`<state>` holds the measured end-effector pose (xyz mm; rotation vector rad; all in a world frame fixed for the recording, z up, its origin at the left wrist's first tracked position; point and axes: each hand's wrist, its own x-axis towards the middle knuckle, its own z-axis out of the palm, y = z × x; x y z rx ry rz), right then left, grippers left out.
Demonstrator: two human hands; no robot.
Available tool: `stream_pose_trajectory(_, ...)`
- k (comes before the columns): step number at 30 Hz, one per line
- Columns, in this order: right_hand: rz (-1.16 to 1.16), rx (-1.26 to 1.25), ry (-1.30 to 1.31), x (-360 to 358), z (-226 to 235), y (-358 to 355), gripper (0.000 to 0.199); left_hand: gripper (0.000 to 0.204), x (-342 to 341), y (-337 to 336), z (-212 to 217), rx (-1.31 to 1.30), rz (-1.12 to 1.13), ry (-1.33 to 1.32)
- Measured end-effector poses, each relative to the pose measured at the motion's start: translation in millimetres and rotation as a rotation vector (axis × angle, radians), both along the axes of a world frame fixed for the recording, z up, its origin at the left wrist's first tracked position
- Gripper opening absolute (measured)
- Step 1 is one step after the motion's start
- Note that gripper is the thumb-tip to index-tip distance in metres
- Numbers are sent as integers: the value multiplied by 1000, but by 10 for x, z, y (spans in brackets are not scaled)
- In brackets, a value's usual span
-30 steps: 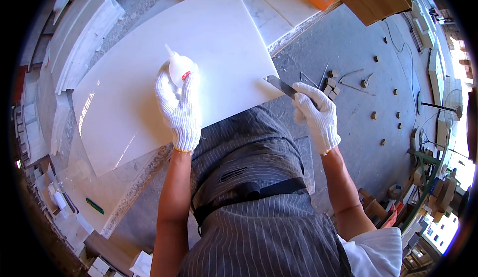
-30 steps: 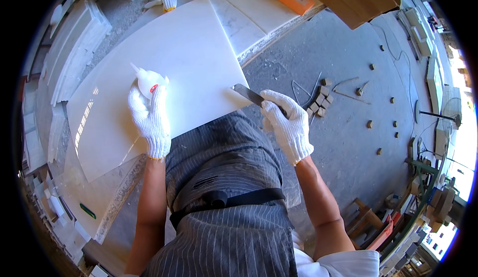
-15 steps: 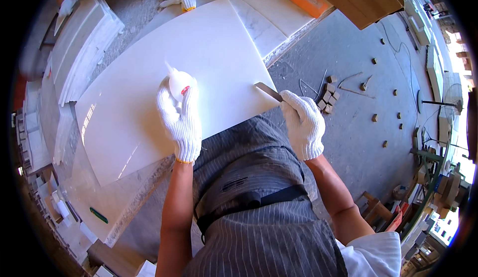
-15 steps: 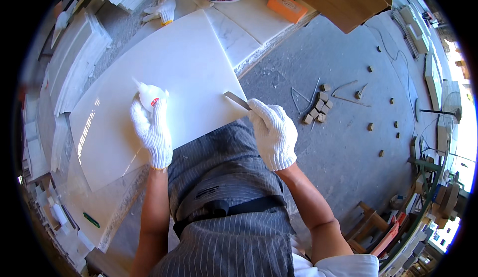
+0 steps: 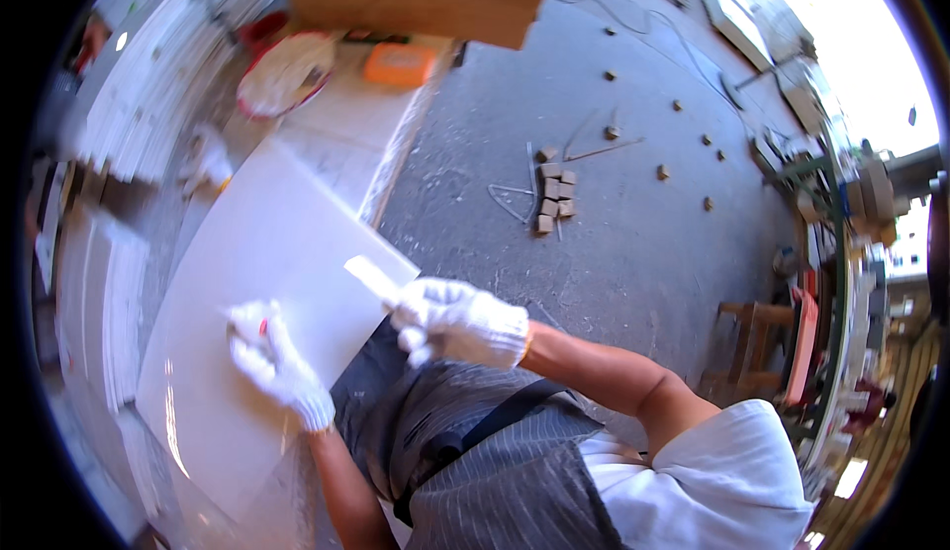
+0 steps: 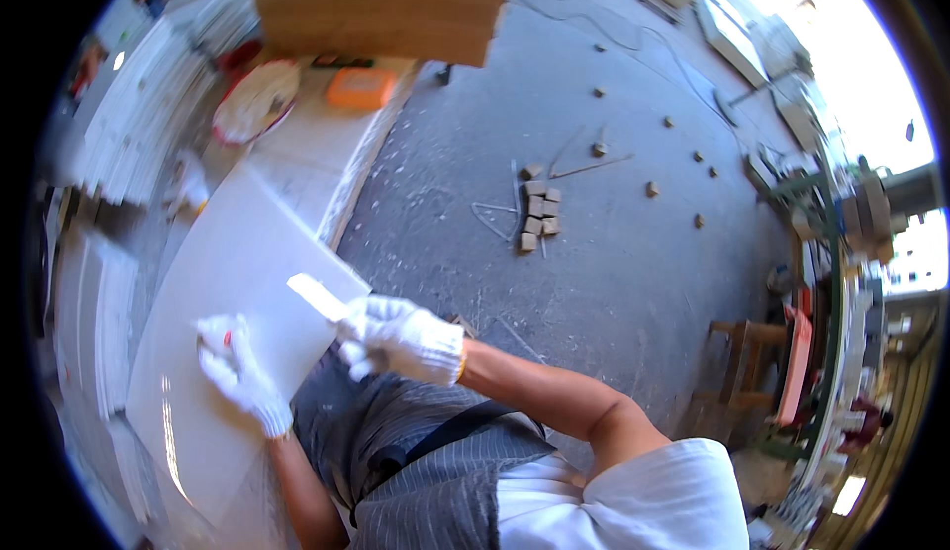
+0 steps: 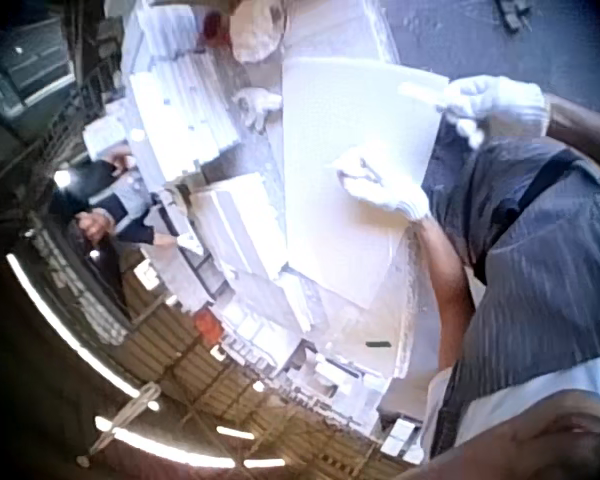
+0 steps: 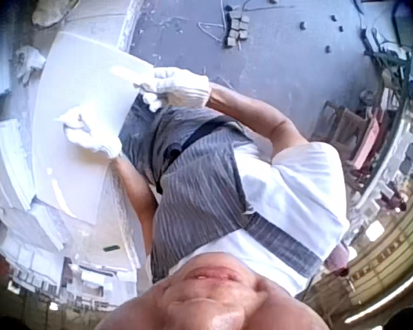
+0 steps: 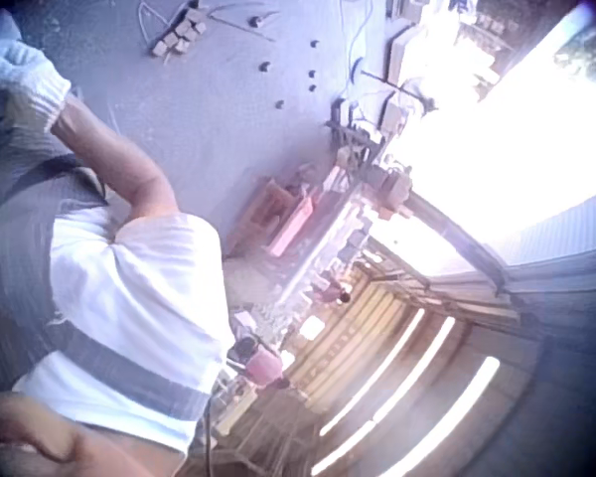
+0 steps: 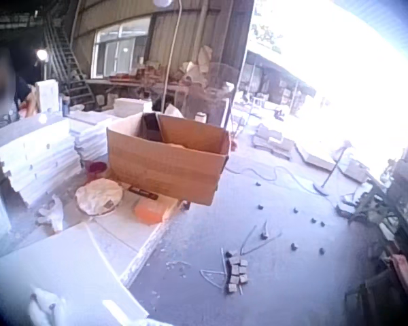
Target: The person uses a utility knife to scrape the surface of a large white plastic sheet on a workbench. They repeatedly scrape different areas and wipe the surface with gloved hands, removing residue or film from the sheet.
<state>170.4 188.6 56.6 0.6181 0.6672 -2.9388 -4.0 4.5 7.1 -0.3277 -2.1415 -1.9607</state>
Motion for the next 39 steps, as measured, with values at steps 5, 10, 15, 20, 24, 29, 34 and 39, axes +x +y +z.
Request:
stream_pose_trajectory(5, 10, -60, 226, -35, -59, -94, 34, 42, -202, -82, -44, -185, -120, 14)
stream_pose_trajectory(10, -84, 264, 122, -83, 167, 168, 29, 50, -110, -67, -114, -7, 33, -34)
stream_pose_trajectory(15, -354, 596, 12, -297, 369, 830, 61, 49, -53, -10, 59, -20, -57, -22)
stream_pose_trajectory(20, -393, 927, -32, -1008, 333, 1384, 39, 49, 11, -32, 104, 12, -46, -104)
stream_pose_trajectory(24, -382, 1211, -110, -1637, 240, 1682, 33, 45, 27, -23, 147, -86, -4, -91)
stream_pose_trajectory(29, -285, 1455, -240, -2118, 308, 1791, 28, 39, 38, -43, 246, -174, -41, -117)
stream_pose_trajectory(34, -198, 1775, -284, -2377, 168, 1913, 23, 31, 47, 33, 402, -163, -75, -147)
stream_pose_trajectory(39, -154, 1784, -234, -2453, 183, 1878, 21, 23, 50, 51, 379, -98, -22, -153)
